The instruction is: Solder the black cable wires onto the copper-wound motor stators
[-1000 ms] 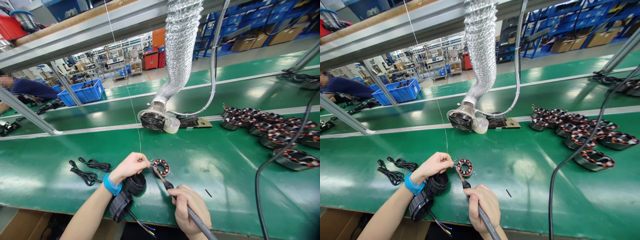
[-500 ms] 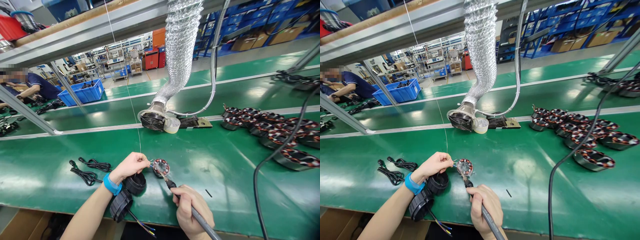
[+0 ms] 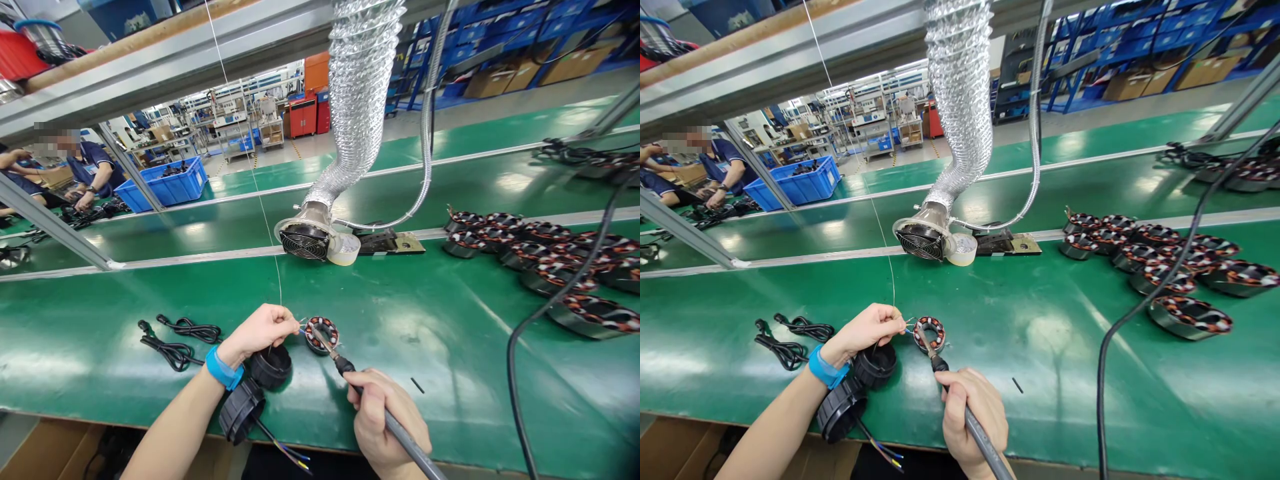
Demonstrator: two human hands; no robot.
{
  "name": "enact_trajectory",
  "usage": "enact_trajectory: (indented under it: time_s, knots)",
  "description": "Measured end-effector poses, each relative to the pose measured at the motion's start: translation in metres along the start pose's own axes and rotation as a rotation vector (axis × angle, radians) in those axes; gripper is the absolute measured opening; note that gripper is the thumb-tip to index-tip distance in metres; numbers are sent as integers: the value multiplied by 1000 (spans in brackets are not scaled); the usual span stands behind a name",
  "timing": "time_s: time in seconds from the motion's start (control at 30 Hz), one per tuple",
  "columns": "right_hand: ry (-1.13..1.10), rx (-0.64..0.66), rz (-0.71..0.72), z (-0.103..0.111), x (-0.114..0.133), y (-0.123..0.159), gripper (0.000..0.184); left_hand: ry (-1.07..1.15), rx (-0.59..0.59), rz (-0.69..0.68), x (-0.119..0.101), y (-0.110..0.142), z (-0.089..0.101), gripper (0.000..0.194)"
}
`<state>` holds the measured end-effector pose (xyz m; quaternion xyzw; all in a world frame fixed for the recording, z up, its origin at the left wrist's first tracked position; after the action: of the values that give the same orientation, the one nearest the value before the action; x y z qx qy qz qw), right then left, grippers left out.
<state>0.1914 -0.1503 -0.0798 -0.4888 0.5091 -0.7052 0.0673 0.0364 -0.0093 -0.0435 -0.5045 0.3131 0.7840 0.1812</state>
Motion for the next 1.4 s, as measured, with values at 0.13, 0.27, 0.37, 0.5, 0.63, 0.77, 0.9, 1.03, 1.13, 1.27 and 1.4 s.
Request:
enact_trajectory:
  time_s: [0.13,0.27,0.37,0.5,0.63,0.77,0.9,1.03,1.13,1.27,1.4]
  knots:
    - [38,6,-11,-1,2,-4,24,9,10,3,2,-1,1,29]
    - [109,43,-58,-3,0,-7,21,15,21,-5,2,-1,1,30]
    - [126,61,-76,-5,-2,-7,20,42,32,-5,2,0,1,36]
    - [132,52,-65,-5,-4,-8,18,154,82,22,5,0,4,43]
    - [153,38,-36,-4,-6,-12,18,221,190,88,8,1,17,48]
    - [153,23,2,-4,-6,-15,18,166,196,102,7,3,27,41]
    - [142,21,18,-3,-5,-16,19,92,120,90,5,2,19,40]
    - [131,35,22,-3,-4,-17,18,96,101,130,5,-3,4,48]
    - [127,35,28,-2,-3,-17,18,88,122,148,2,-4,-2,49]
    - [105,34,13,-1,-4,-17,19,80,103,110,-1,1,6,45]
    - [82,31,1,-1,-5,-15,20,120,-11,106,2,4,13,41]
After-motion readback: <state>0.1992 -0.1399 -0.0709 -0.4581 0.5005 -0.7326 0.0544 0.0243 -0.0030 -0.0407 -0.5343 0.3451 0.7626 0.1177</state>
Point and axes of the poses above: each hand's wrist, its own y-axis away from the middle knuckle, its own z-axis out of the back of the hand, x = y × z, the point moved 3 cm from there along -y, towards the middle knuckle, and after that the axes turned 1 degree about -y, right-handed, at the moved point
